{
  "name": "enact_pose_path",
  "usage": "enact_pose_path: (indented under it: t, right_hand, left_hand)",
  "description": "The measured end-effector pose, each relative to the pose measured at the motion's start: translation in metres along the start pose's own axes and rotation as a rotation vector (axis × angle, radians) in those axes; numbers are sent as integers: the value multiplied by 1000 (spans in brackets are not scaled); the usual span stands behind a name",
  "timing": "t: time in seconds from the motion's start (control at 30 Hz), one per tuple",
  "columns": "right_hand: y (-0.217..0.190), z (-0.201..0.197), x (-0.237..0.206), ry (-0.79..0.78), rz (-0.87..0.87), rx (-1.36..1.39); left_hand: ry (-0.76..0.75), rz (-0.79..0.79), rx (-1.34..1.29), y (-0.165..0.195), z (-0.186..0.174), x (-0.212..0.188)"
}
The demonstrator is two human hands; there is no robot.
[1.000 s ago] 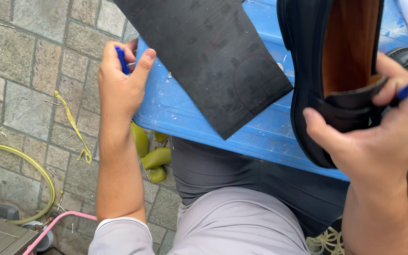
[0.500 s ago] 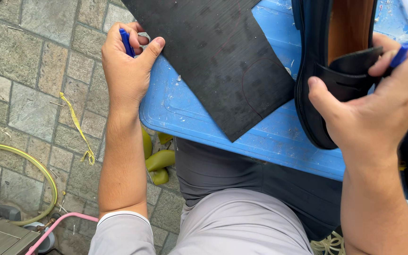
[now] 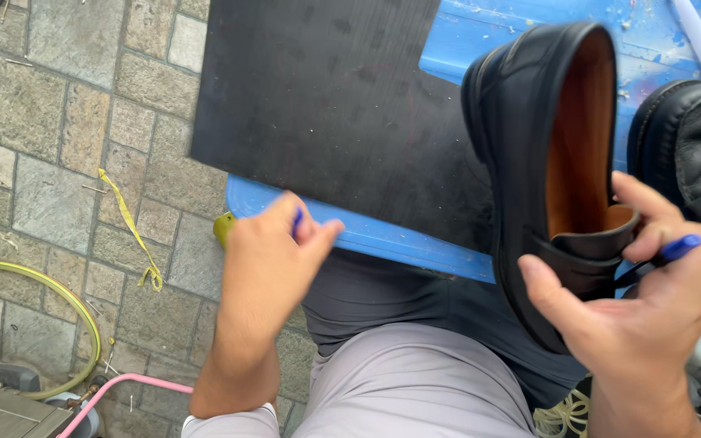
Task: The person places a black loafer on a sheet of black material and uses a blue pen to trace the outline of the shoe's sole. They repeat this process for the second shoe, adjusting the material and shoe positions as needed.
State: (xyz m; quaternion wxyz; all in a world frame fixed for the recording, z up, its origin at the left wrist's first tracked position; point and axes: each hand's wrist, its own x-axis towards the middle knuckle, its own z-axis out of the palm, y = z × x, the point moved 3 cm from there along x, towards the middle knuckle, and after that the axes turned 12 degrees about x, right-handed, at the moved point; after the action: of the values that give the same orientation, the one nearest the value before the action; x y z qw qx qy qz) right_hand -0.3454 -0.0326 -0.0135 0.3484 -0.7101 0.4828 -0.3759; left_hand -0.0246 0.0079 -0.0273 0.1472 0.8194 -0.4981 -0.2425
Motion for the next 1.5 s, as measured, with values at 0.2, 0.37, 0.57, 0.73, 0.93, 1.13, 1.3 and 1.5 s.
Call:
enact_pose_path:
  t: [0.2,0.37,0.57,0.73,0.93,1.13,1.3,1.5]
  right_hand:
    - [-4,5,-19,11,54,-84]
    - [8,2,-27,36,15,-72]
    - [20,-7,-31,77,21,-59]
    - [29,-15,-27,41,30,-26]
    - [34,-20,-12,11,17,-22]
    - [31,-17,5,-83,-108,-132]
    - [29,-10,13,-138,-148,-137]
    - [28,-4,27,-168,-240,-252]
  left_hand:
    - [39,704,261,36,-15,52]
    - [72,1342,325,68,19,126]
    - [-20,1291,478,67,36,141]
    - [186,1371,540,53,38,149]
    - [369,1223,732,36,50,159]
    - [460,1002,695,26,54,144]
    - [468,820,739,24,56,127]
    - [500,697,718,34,49,109]
